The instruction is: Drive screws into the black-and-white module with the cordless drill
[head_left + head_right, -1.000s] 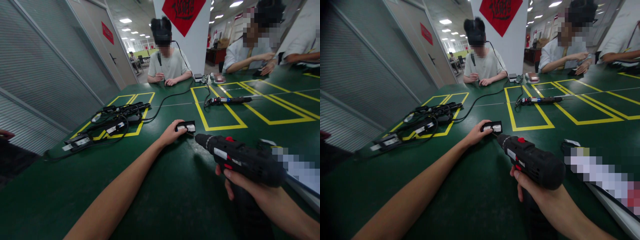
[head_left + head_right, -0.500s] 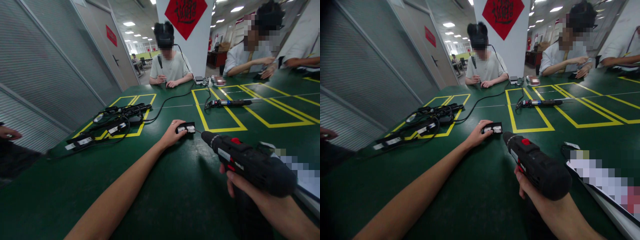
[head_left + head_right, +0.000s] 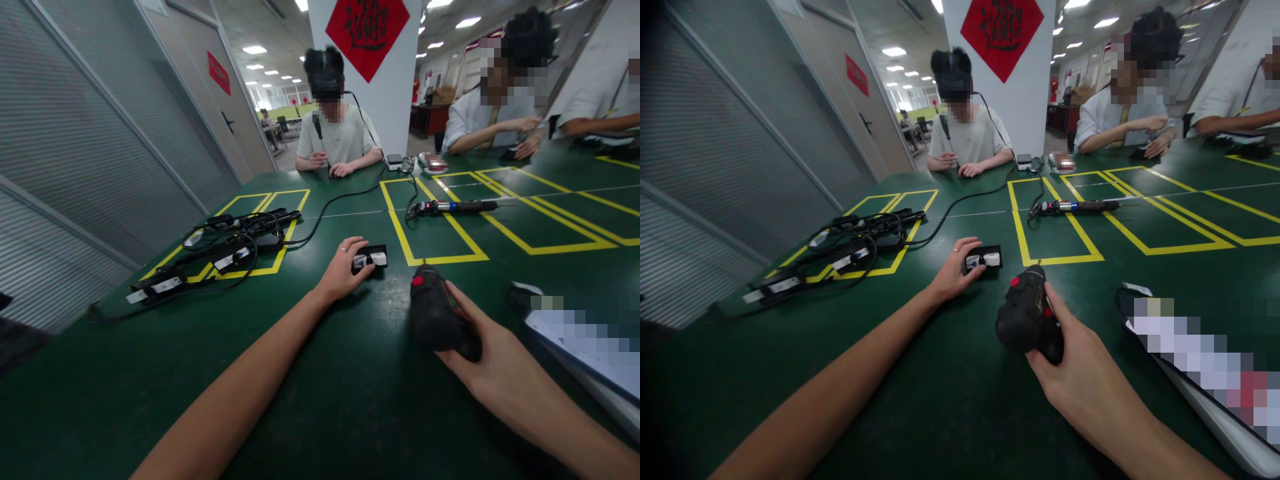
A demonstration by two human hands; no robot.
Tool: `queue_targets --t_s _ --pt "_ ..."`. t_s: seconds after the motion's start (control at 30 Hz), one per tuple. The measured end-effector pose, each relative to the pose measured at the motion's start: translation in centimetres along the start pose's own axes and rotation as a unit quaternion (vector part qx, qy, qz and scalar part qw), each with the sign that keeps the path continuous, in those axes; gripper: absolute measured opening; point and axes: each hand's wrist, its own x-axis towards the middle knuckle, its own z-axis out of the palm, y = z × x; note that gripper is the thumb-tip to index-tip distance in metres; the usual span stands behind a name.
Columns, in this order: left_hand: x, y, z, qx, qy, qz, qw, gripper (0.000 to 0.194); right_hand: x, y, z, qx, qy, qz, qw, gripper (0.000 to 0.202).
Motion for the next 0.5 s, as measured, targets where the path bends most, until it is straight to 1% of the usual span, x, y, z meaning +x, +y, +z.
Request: queue_targets --t_s 0.1,0.2,0.33,0.43,0.5 --pt "0.0 0.3 0.0 0.044 0.000 0.056 0.997 0.055 0.2 0.8 0.7 -0.077 -0.034 -0.003 0.996 0.082" --pt "0.0 0.3 0.0 0.075 -0.012 0.091 0.993 0.048 -0.1 1.2 1.5 -0.152 -0.070 -0.017 0.986 0.082" --pt "0.1 0.2 0.1 0.090 -0.023 0.094 0.991 0.038 -0.5 1.3 1.9 -0.196 -0.089 -0.031 0.976 0.079" --pt "0.1 0.3 0.1 0.091 -0.019 0.088 0.992 0.034 -0.3 1.3 1.9 -0.209 -0.100 -0.034 0.972 0.080" --pt "0.1 0.3 0.1 0.091 -0.017 0.086 0.992 0.032 -0.3 0.9 1.6 -0.224 -0.102 -0.042 0.968 0.078"
